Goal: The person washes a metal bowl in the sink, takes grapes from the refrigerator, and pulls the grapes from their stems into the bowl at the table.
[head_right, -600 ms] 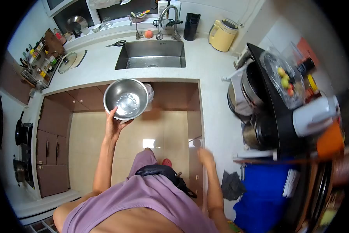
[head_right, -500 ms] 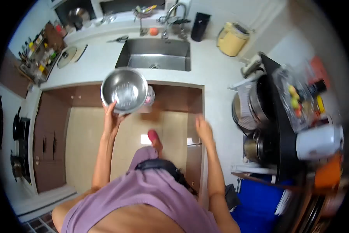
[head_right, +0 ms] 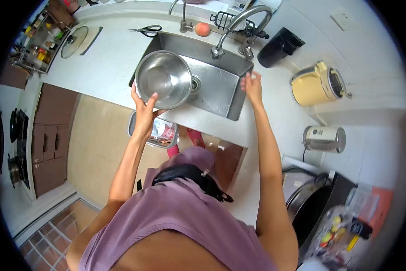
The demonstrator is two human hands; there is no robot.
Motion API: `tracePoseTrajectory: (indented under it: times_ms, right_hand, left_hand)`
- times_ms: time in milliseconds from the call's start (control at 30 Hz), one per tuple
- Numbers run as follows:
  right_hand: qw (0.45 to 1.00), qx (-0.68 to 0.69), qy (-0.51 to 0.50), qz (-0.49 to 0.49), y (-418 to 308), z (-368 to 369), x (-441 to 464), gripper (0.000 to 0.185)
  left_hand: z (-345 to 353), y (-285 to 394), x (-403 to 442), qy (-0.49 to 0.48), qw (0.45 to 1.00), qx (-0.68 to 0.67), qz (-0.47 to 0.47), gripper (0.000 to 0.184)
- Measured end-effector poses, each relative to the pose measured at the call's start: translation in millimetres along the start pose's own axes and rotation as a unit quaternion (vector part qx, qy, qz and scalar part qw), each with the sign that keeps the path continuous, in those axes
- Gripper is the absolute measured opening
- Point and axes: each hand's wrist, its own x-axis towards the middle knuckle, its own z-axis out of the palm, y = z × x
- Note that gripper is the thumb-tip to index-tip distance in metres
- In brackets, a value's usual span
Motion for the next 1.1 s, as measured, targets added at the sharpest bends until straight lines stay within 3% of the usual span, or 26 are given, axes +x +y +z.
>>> tracePoseTrajectory:
  times_ms: [67,167,200,267,400,600,933,1000,1100]
  right_hand:
    - [0.999,0.009,-0.011,-0.038,0.8,3.2,72.5,0.055]
    - [0.976,-0.177,0.090,-0.093,21.1,27.6,166.3,0.072]
    - [0.959,-0.259,0.082,-0.084,18.5,24.4,175.5,0.067]
    - [0.950,-0.286,0.109,-0.059,18.6,27.5,187.3,0.058]
    - [0.973,-0.228,0.001,-0.046,11.9,15.4,191.5,0.054]
    - [0.969,-0.215,0.030,-0.120,23.5,20.3,188.3,0.049]
    - [0.967,-0.229,0.029,-0.110,9.2,20.3,179.6,0.048]
    - [0.988,-0.147,-0.007,-0.041,-8.7,18.1,170.0,0.039]
    - [0.983,-0.170,0.022,-0.071,-8.3,17.9,168.9,0.034]
  left_hand:
    - [13.3,-31.7,11.5,0.015,0.999,0.011,-0.037,0.080]
    - [53.0,-55.7,77.9,0.002,0.997,0.011,-0.075,0.082]
    - [60.6,-63.3,83.9,0.008,0.994,-0.006,-0.110,0.083]
    - [79.0,-82.2,104.8,0.026,0.991,-0.005,-0.134,0.083]
    - [98.5,-102.2,133.9,0.013,0.994,-0.017,-0.110,0.083]
    - [121.7,-106.2,156.6,0.025,0.994,-0.031,-0.101,0.084]
    - [125.1,-110.5,176.4,0.054,0.993,0.013,-0.106,0.084]
    - [121.2,-112.7,180.9,0.058,0.994,0.016,-0.086,0.084]
    - [118.8,-111.5,181.9,0.059,0.996,0.015,-0.068,0.085]
